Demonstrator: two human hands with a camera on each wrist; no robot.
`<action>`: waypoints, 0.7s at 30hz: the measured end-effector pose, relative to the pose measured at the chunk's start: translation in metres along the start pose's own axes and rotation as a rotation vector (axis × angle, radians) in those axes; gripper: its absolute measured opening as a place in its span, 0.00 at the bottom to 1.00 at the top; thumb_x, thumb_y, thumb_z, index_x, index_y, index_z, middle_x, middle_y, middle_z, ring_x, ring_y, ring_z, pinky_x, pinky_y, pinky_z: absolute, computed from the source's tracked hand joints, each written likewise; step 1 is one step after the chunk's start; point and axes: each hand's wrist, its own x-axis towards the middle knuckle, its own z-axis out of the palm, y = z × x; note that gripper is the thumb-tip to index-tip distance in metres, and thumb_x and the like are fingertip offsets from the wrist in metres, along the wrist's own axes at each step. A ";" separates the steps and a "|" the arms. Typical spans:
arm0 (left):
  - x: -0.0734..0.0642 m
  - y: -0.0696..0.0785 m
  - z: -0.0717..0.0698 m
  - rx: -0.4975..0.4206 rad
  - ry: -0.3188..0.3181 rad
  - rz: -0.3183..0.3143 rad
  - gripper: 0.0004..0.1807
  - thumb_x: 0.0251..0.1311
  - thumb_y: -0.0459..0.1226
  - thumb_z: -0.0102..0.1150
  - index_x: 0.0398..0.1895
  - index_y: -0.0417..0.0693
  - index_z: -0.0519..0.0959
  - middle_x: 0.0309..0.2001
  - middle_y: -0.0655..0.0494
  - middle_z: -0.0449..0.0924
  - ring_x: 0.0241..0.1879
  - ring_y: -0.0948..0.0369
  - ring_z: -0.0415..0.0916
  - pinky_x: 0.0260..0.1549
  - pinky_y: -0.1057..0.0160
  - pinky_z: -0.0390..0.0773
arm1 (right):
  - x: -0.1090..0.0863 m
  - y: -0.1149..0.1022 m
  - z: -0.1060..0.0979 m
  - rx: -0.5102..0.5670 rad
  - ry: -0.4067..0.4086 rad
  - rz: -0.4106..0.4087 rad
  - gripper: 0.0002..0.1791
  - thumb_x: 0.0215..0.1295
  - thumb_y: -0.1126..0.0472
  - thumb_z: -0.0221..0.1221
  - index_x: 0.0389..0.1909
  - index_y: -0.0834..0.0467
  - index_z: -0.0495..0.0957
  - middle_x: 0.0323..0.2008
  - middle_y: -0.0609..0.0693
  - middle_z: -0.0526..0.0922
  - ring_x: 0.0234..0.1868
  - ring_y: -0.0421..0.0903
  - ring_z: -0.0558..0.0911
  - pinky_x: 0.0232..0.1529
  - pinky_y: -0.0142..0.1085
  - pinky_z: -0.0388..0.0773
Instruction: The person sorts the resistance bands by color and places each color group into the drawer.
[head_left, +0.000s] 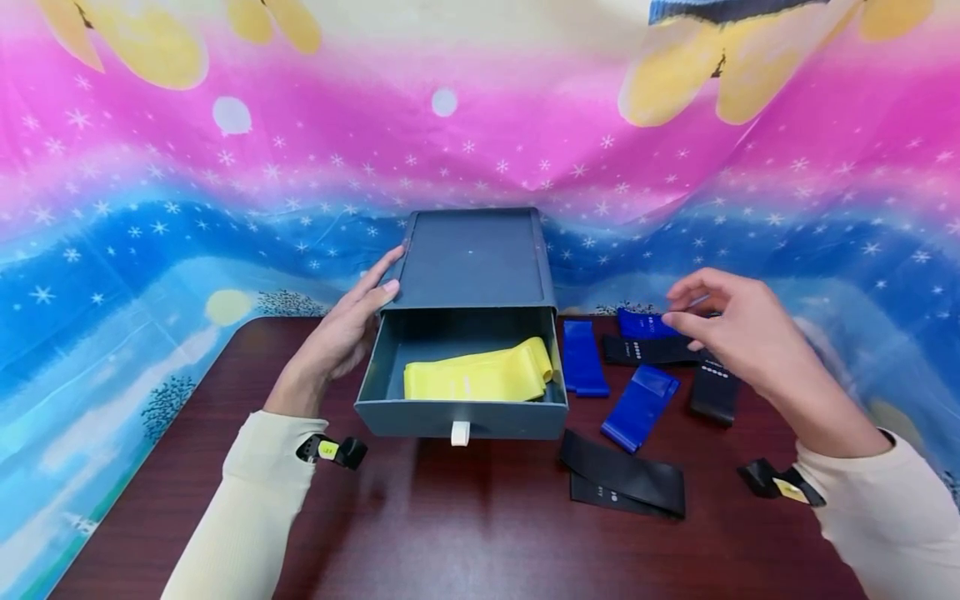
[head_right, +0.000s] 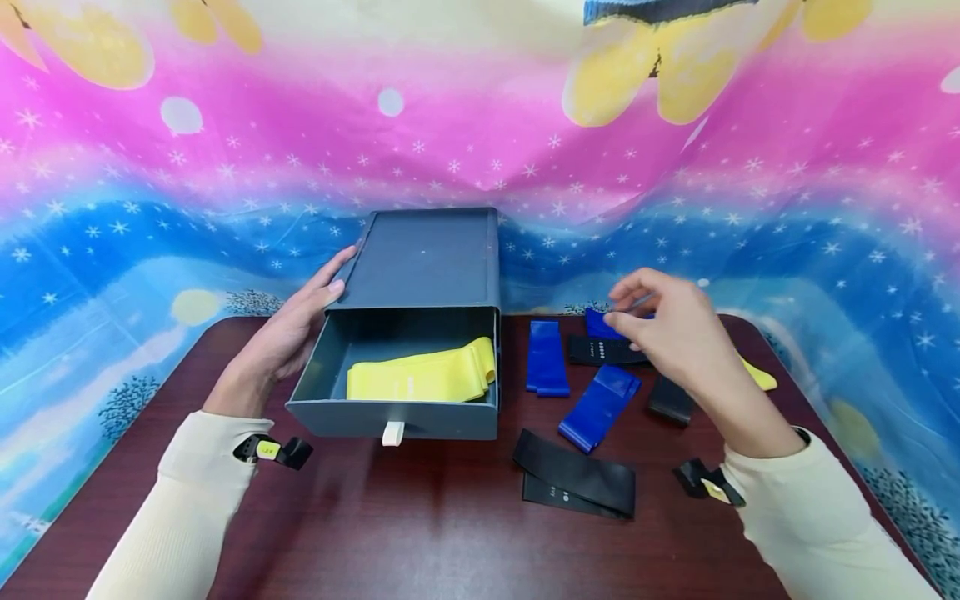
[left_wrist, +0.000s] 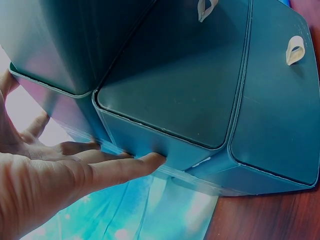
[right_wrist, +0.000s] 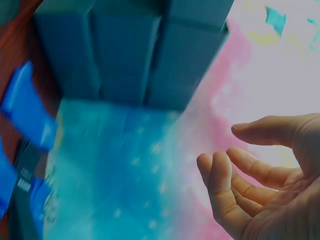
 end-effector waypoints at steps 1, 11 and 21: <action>0.000 0.000 0.000 0.000 0.000 0.001 0.32 0.83 0.51 0.42 0.84 0.78 0.48 0.82 0.52 0.49 0.76 0.43 0.62 0.58 0.50 0.81 | 0.000 0.007 -0.002 -0.003 0.005 0.018 0.16 0.76 0.55 0.62 0.57 0.59 0.78 0.53 0.65 0.86 0.38 0.47 0.87 0.35 0.33 0.82; 0.001 -0.001 0.000 -0.001 0.000 0.006 0.32 0.83 0.50 0.42 0.84 0.78 0.48 0.83 0.54 0.45 0.76 0.44 0.61 0.63 0.47 0.78 | 0.001 0.082 -0.020 0.011 0.043 0.098 0.19 0.77 0.54 0.61 0.57 0.65 0.77 0.39 0.41 0.86 0.32 0.23 0.78 0.32 0.27 0.81; 0.000 -0.001 0.001 -0.010 -0.005 0.012 0.33 0.83 0.50 0.42 0.85 0.77 0.47 0.84 0.55 0.41 0.80 0.45 0.53 0.72 0.32 0.61 | 0.001 0.156 -0.025 -0.061 0.081 0.108 0.21 0.73 0.50 0.65 0.54 0.63 0.79 0.37 0.28 0.78 0.33 0.17 0.71 0.31 0.28 0.74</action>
